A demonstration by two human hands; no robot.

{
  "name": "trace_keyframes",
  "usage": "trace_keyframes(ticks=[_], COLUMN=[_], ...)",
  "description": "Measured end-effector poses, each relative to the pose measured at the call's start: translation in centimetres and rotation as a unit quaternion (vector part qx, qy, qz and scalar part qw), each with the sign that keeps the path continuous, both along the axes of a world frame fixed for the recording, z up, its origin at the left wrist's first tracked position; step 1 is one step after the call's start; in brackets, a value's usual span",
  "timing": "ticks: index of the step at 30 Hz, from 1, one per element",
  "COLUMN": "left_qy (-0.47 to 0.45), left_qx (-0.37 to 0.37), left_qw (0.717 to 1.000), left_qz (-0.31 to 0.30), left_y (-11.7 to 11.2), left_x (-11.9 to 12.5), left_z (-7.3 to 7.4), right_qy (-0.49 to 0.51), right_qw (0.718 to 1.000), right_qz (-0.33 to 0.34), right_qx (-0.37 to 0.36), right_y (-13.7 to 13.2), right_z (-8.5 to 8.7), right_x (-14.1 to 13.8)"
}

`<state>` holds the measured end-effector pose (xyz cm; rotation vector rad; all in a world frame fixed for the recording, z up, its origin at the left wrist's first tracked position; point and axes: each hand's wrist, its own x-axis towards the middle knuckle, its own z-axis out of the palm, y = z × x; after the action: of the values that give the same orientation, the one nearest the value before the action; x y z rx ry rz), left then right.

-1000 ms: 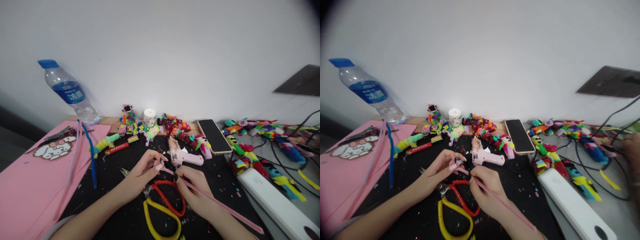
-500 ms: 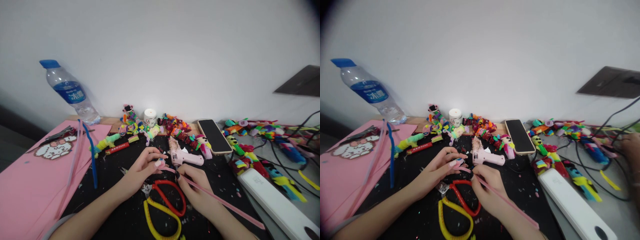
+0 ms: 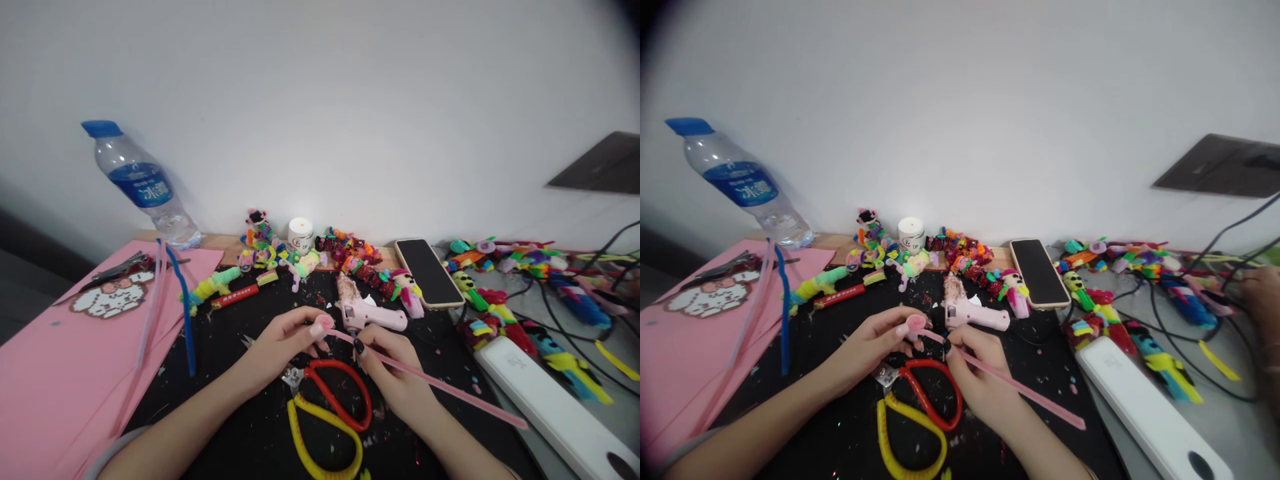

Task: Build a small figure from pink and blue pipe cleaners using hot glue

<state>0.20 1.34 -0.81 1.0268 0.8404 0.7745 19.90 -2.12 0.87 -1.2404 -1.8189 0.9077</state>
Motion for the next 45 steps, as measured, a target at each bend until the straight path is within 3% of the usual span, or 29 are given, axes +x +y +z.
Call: trace_keyframes(ticks=[7, 11, 16, 19, 25, 40, 45], left_qy=[0.059, 0.082, 0.064, 0.027, -0.018, -0.011, 0.004], left_qx=[0.040, 0.051, 0.048, 0.018, 0.000, -0.011, 0.021], left_qw=[0.997, 0.995, 0.995, 0.998, 0.999, 1.000, 1.000], left_qz=[-0.008, 0.004, 0.053, 0.048, -0.034, 0.026, -0.004], left_y=[0.05, 0.05, 0.00, -0.04, -0.26, -0.14, -0.16], left_x=[0.00, 0.14, 0.06, -0.08, -0.21, -0.27, -0.52], left_z=[0.01, 0.26, 0.68, 0.75, 0.36, 0.40, 0.58], right_qy=[0.015, 0.034, 0.015, -0.010, -0.037, -0.023, 0.041], right_qw=[1.000, 0.998, 0.995, 0.994, 0.995, 0.998, 0.998], right_qz=[0.005, -0.036, -0.098, -0.108, -0.079, -0.027, -0.042], right_qx=[0.019, 0.025, 0.022, 0.018, 0.048, 0.058, 0.019], right_y=[0.00, 0.03, 0.19, 0.17, -0.02, 0.04, 0.12], right_z=[0.06, -0.07, -0.28, -0.35, -0.37, 0.16, -0.01], right_x=[0.16, 0.45, 0.53, 0.31, -0.01, -0.02, 0.15])
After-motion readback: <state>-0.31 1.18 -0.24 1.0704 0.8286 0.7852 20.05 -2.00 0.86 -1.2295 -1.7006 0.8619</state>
